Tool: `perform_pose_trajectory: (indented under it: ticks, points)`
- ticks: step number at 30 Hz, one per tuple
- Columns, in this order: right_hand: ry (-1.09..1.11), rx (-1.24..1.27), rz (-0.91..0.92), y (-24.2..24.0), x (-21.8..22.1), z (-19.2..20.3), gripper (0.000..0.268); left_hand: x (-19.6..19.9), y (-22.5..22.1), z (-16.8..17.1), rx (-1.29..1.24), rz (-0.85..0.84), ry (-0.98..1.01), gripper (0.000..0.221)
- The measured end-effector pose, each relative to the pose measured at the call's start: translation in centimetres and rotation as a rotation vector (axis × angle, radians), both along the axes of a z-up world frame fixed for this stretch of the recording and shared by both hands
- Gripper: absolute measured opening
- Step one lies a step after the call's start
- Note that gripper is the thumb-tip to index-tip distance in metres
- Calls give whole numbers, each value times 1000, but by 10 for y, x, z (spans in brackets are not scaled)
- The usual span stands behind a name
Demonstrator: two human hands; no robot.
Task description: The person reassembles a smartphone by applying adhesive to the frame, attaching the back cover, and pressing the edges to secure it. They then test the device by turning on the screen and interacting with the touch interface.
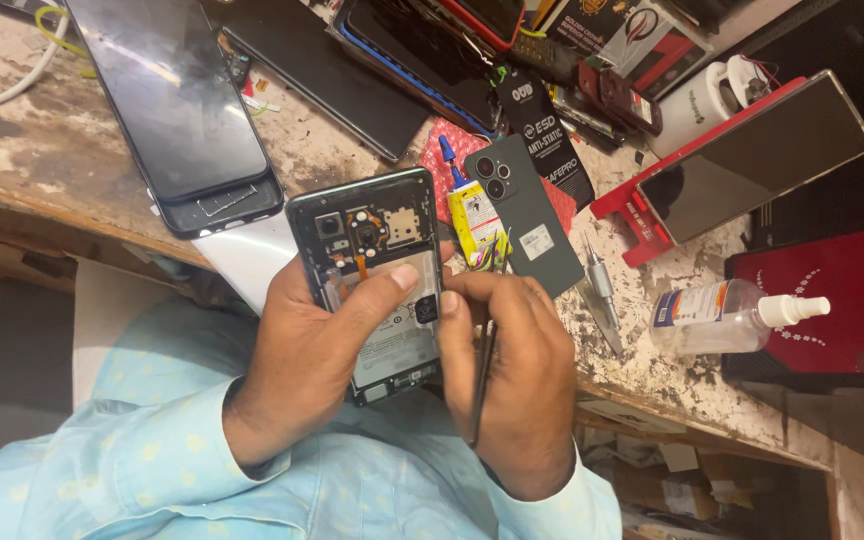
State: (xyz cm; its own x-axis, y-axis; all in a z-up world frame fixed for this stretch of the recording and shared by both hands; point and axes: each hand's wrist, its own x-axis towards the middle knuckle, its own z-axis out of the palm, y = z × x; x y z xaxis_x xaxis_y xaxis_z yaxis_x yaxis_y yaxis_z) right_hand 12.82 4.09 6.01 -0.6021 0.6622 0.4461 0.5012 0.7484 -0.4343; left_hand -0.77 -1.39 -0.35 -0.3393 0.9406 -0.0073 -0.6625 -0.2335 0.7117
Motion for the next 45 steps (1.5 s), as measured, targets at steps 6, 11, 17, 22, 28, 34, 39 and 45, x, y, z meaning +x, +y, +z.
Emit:
perform_pose_trajectory:
  ticks: [6,11,17,22,28,34,39,45]
  points:
    - [-124,219,-16,-5,-9,2,12,8,0,-5,66,95,251,24]
    - [-142,341,-14,3,-9,-9,11,9,0,-8,89,100,238,25]
    - [6,291,-45,9,4,-31,10,5,5,-4,24,80,197,27]
    - [146,130,-146,15,45,-35,2,-3,10,1,27,48,-67,28]
    - [-213,-14,-360,26,92,-17,14,-12,10,8,-65,13,-182,28]
    - [-561,-191,-614,44,107,-5,26,-13,12,7,-113,-5,-218,29]
    - [-595,-227,-632,63,107,-15,34,-24,11,15,-136,-16,-225,29]
    - [-496,-250,-635,63,98,-11,42,-39,2,18,-139,39,-192,32]
